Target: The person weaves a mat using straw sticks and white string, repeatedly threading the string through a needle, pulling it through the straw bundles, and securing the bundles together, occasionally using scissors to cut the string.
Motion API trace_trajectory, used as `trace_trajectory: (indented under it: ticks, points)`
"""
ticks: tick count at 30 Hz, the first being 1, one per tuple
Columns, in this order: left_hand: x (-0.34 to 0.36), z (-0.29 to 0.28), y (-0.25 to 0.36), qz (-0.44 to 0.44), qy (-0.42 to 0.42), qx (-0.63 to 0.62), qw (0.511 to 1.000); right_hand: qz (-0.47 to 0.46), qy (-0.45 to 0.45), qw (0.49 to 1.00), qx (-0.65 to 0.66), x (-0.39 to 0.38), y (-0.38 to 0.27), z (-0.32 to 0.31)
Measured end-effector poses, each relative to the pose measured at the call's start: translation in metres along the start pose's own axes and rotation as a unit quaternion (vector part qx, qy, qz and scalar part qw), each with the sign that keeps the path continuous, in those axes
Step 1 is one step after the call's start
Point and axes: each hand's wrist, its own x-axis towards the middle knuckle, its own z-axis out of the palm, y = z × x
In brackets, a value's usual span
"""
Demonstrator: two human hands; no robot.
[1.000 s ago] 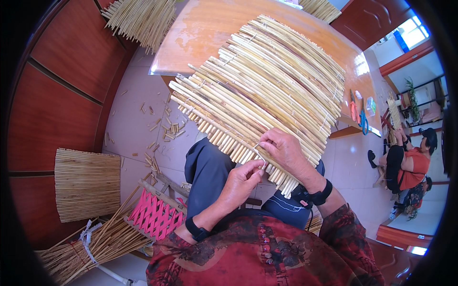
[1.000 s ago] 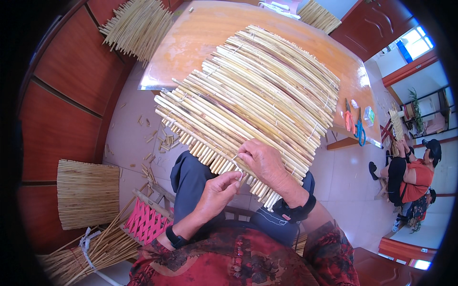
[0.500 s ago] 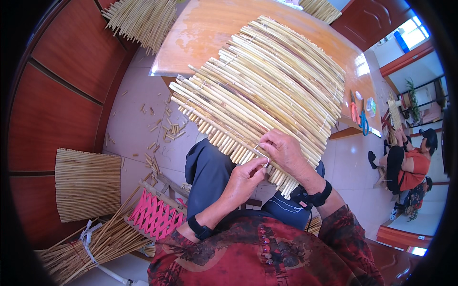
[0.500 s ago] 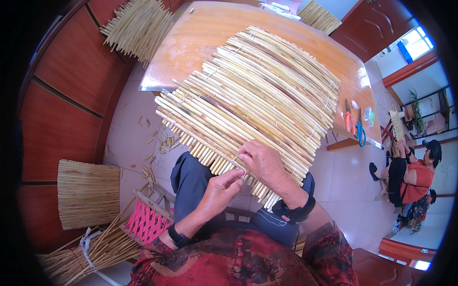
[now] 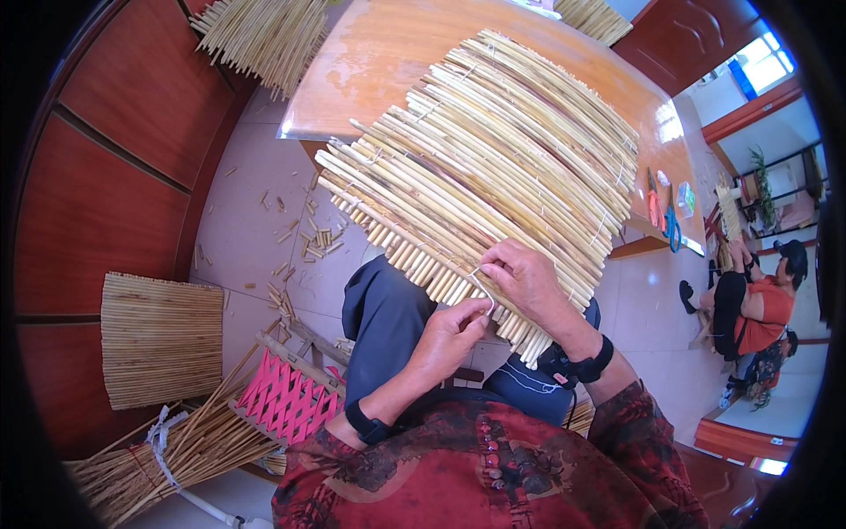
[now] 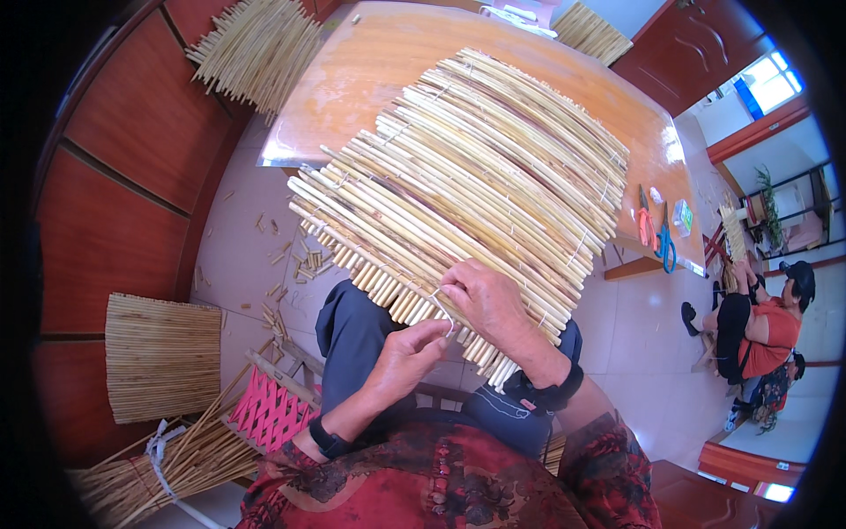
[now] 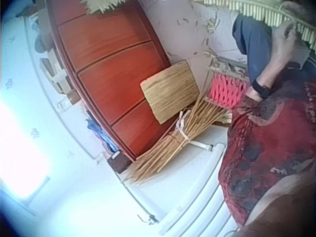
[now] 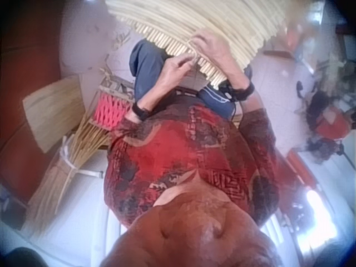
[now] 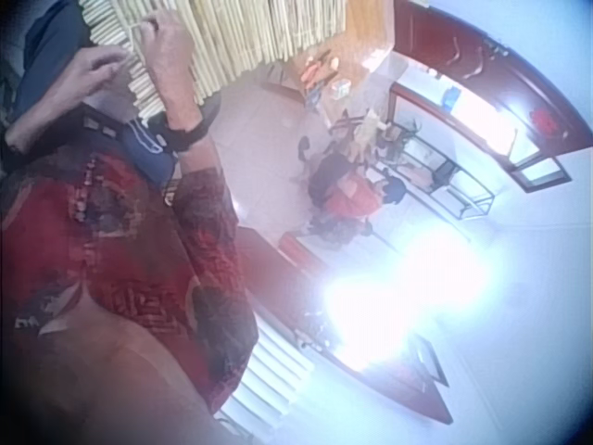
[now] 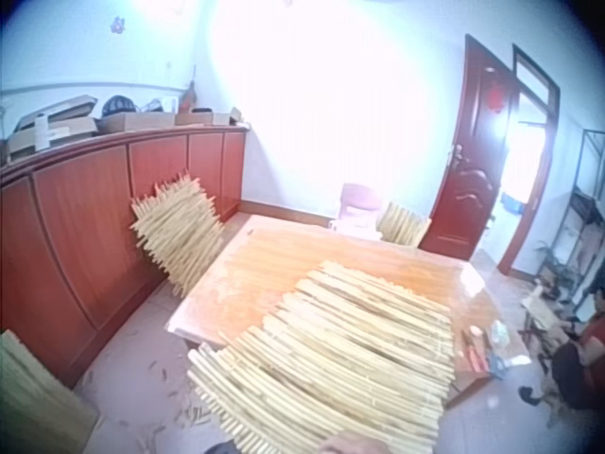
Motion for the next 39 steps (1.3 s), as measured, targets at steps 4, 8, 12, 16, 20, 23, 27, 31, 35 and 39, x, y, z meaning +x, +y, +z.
trace_trajectory:
  ticks: [4,8,12,16,20,23,27,31,35,39]
  points:
    - [-0.003,-0.005,-0.001,-0.027,0.029,-0.043,0.998,-0.027,0.044,0.999,0.011,-0.003,-0.005,-0.005]
    - [-0.008,-0.01,0.004,-0.037,0.042,-0.053,0.997,-0.062,0.01,0.997,-0.043,-0.011,-0.019,-0.012]
    - [-0.009,-0.014,0.001,-0.046,0.053,-0.03,0.997,-0.08,-0.008,0.991,-0.108,-0.017,-0.021,-0.005]
    - [-0.009,-0.013,-0.001,-0.011,0.059,-0.018,0.998,-0.072,-0.004,0.99,-0.123,-0.015,-0.019,0.003]
    - [-0.01,-0.016,0.004,-0.008,0.069,0.028,0.997,-0.06,-0.003,0.989,-0.135,-0.011,-0.02,0.005]
    - [-0.011,-0.018,0.003,0.03,0.079,0.052,0.995,-0.061,-0.006,0.99,-0.129,-0.009,-0.02,0.006]
    - [-0.011,-0.022,0.003,0.055,0.095,0.095,0.989,-0.046,-0.02,0.993,-0.108,-0.007,-0.018,0.004]
    - [-0.013,-0.028,0.006,0.104,0.112,0.179,0.972,-0.033,-0.041,0.997,-0.062,-0.001,-0.013,0.003]
    - [-0.015,-0.03,0.007,0.099,0.11,0.209,0.967,-0.03,-0.058,0.996,-0.067,0.002,-0.012,0.001]
    - [-0.018,-0.029,0.009,0.103,0.125,0.272,0.949,-0.029,-0.064,0.995,-0.064,0.004,-0.013,0.001]
